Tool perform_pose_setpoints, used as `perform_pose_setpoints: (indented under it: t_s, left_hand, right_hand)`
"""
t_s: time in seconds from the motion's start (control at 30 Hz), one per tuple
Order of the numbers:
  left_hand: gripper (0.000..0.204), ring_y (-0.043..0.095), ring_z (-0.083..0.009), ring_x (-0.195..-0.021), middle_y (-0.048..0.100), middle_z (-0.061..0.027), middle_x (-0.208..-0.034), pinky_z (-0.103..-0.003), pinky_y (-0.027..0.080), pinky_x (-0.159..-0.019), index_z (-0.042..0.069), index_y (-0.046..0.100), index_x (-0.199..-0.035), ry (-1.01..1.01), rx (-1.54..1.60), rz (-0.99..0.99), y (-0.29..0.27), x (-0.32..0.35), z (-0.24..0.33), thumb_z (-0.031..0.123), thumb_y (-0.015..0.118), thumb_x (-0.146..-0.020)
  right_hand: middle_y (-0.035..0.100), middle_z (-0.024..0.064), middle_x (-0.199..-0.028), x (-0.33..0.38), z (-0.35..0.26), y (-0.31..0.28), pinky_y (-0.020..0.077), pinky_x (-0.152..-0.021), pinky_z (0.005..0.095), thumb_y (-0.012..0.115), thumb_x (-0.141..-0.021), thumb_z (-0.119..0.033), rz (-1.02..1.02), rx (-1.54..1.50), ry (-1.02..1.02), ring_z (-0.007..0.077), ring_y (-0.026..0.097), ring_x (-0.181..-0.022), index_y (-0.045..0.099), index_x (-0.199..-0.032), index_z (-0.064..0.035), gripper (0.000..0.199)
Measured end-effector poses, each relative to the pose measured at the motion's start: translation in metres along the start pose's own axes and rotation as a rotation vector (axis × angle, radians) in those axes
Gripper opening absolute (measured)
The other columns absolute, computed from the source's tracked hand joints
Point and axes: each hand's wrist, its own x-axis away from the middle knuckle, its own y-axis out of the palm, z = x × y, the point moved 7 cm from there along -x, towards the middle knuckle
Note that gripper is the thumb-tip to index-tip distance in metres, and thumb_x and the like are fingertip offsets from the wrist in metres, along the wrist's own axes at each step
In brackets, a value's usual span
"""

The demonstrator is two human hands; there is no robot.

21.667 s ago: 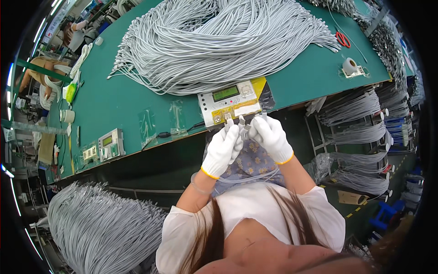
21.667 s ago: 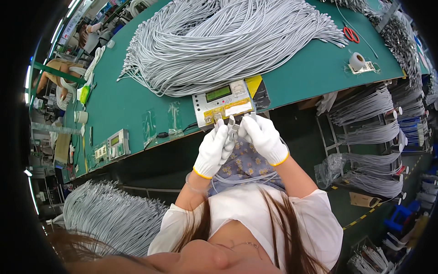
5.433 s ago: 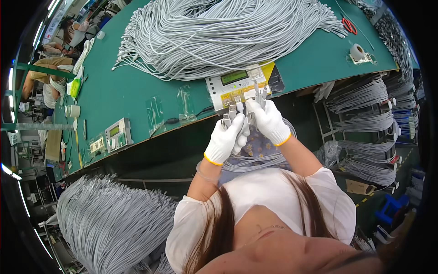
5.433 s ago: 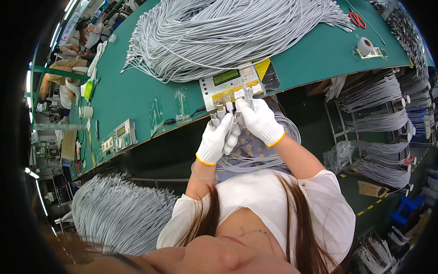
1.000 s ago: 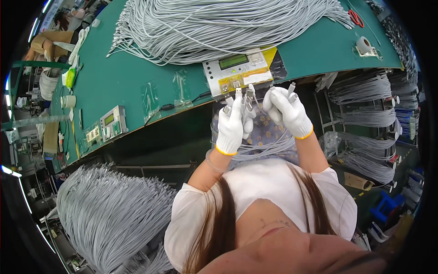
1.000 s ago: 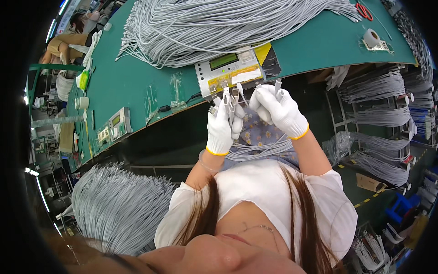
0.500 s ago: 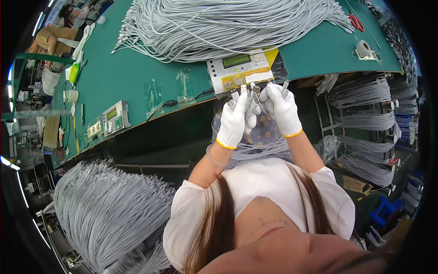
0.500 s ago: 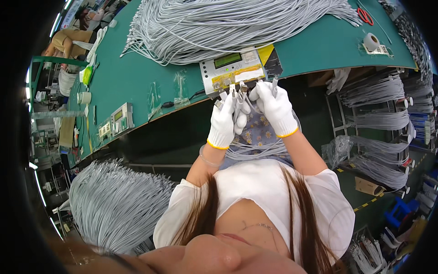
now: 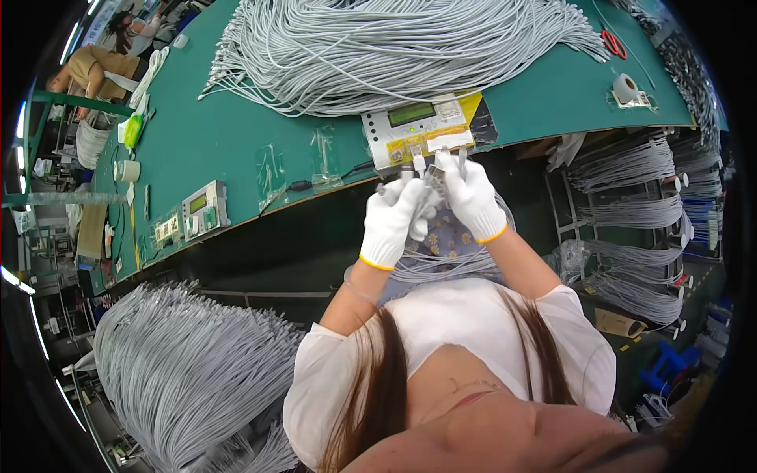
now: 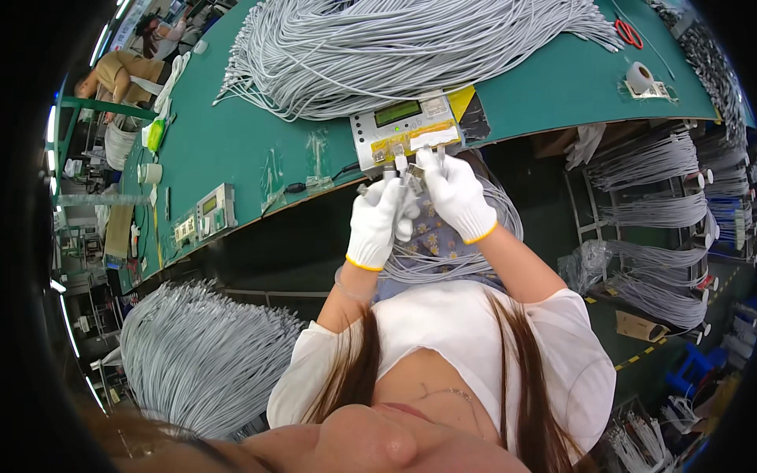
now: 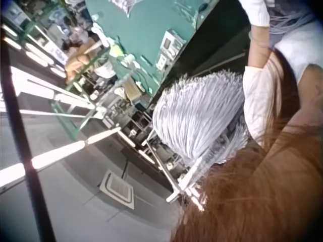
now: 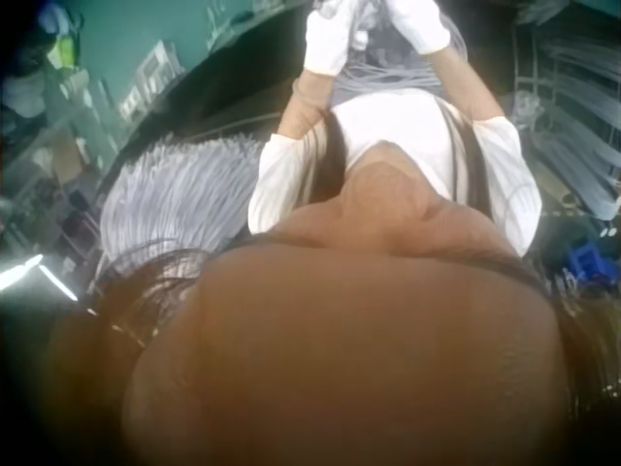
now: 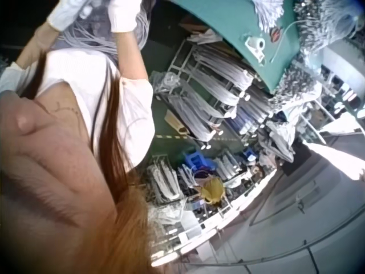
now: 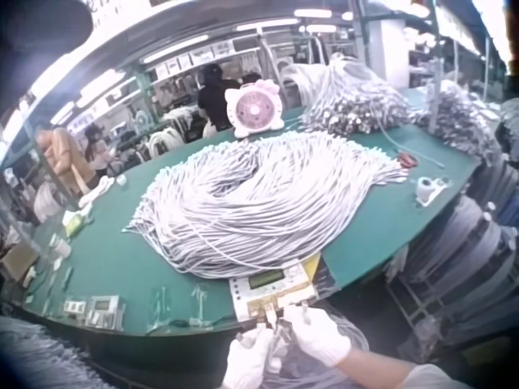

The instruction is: The person takes cables from a pile on a workbench, inserts their connectors into a testing device, and pulls the tested cables onto her lap.

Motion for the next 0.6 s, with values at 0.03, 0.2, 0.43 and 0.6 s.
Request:
perform_pose_setpoints:
  t_s: [0.03,0.2,0.43,0.6]
  left_hand:
    - [0.028,0.054,-0.0084,-0.045,0.067,-0.0076,-0.071,-0.021,0.041,-0.04,-0.001,0.067,-0.097,0.089,0.063,0.04,-0.004,0.002,0.003,0.024,0.055,-0.1]
    - [0.037,0.057,-0.0084,-0.049,0.067,-0.0077,-0.071,-0.021,0.039,-0.04,-0.001,0.068,-0.1,0.159,-0.085,-0.006,-0.005,0.006,0.002,0.03,0.05,-0.102]
    - [0.048,0.045,-0.0053,-0.045,0.06,-0.0019,-0.062,-0.021,0.029,-0.039,0.002,0.068,-0.098,0.12,-0.077,-0.005,-0.007,-0.005,0.002,0.04,0.04,-0.103]
    - [0.045,0.046,-0.0067,-0.043,0.061,-0.0032,-0.063,-0.021,0.033,-0.039,0.003,0.068,-0.099,0.099,-0.141,0.013,-0.007,0.002,0.004,0.039,0.042,-0.103]
  right_hand:
    - [0.062,0.0022,-0.067,0.0,0.0,0.003,0.0439,-0.061,0.0282,0.055,-0.099,-0.031,-0.009,0.016,0.011,0.0081,0.053,-0.064,0.067,-0.086,-0.0011,0.035]
    - [0.059,0.0032,-0.063,0.002,0.0,0.008,0.0431,-0.059,0.0297,0.052,-0.099,-0.039,-0.065,-0.1,0.058,0.0102,0.052,-0.059,0.065,-0.078,-0.0023,0.044]
    - [0.06,0.0049,-0.061,-0.008,-0.005,0.006,0.0439,-0.057,0.0305,0.05,-0.098,-0.043,-0.103,-0.018,0.029,0.0136,0.054,-0.056,0.064,-0.073,-0.0022,0.05]
    - [0.062,0.0035,-0.067,-0.011,-0.008,0.002,0.0493,-0.061,0.0261,0.051,-0.1,-0.027,-0.299,0.05,0.119,0.0121,0.06,-0.063,0.067,-0.091,-0.0025,0.03]
